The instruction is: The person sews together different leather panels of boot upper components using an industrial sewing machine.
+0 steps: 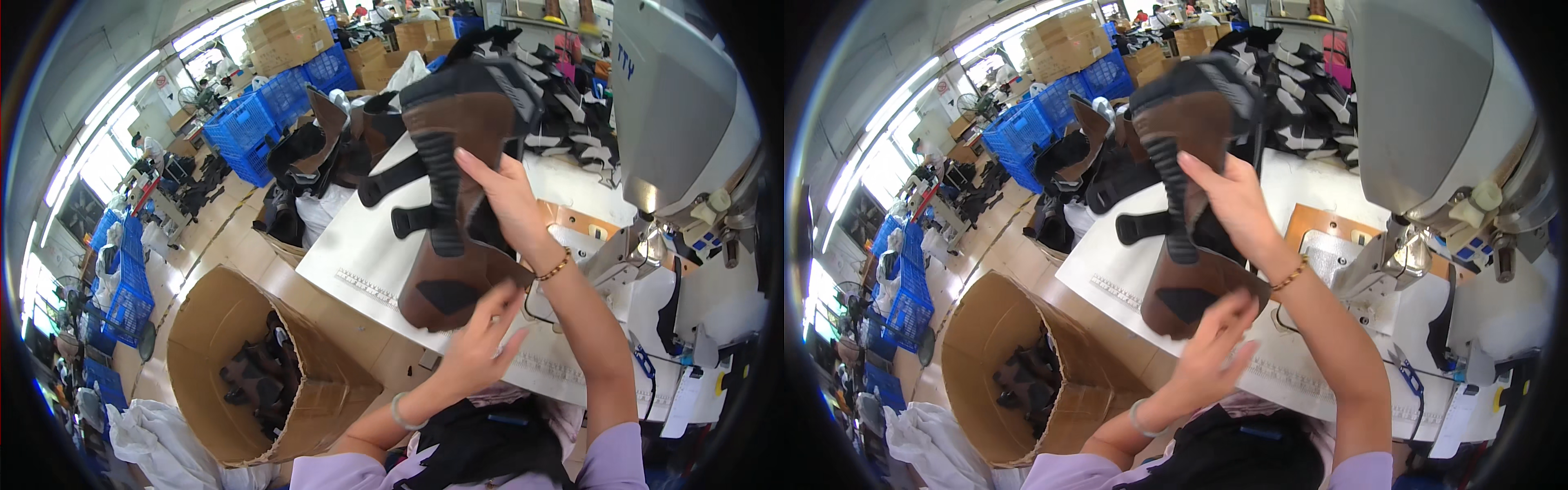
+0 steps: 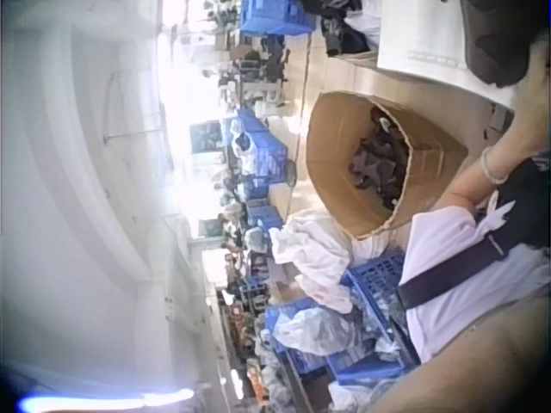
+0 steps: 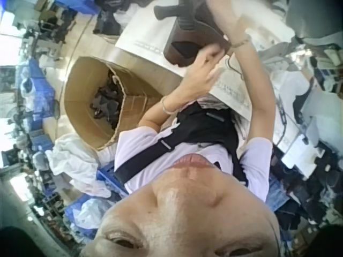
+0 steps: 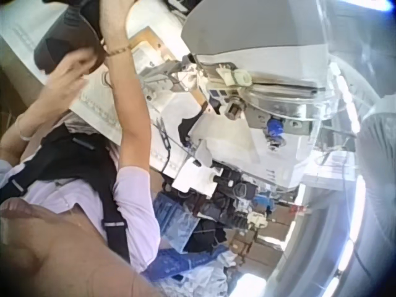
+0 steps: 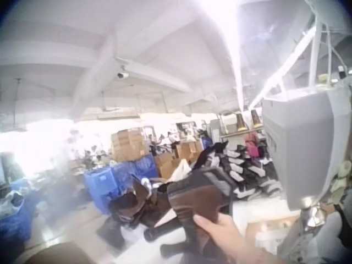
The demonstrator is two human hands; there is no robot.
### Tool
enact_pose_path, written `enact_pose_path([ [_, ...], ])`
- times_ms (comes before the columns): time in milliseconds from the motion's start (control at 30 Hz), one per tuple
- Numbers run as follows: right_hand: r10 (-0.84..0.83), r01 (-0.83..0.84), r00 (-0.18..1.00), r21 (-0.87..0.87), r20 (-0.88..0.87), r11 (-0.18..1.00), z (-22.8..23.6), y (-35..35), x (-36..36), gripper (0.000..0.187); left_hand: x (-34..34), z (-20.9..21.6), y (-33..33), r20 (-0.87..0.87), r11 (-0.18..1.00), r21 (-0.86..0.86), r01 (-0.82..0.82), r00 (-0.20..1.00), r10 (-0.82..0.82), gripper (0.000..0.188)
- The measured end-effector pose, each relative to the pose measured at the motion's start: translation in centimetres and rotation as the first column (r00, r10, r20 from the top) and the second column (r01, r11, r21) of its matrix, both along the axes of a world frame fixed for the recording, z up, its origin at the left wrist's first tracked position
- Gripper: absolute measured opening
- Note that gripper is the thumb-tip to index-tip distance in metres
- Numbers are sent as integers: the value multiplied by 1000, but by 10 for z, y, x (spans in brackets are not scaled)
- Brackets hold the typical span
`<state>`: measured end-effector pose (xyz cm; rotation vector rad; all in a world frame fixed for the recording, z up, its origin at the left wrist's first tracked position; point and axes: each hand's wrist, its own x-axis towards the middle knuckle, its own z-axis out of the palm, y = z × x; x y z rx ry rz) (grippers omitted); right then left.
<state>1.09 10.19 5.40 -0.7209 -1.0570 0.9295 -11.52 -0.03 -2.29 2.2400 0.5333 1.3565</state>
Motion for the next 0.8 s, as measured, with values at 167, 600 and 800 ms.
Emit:
enact_pose_path([
  [167,485,-496,820,44,-304,867,-12,-3,36,27,-96,38,34,415,847,-116,-519,749,516,34],
  [600,562,-605,796,-276,-223,747,-63,11,5,22,-112,29,141,365,835,-483,-264,806,465,50],
  [800,533,-584,811,-277,-239,763,-79,13,14,32,-106,50,116,523,900,-432,-54,798,299,45],
])
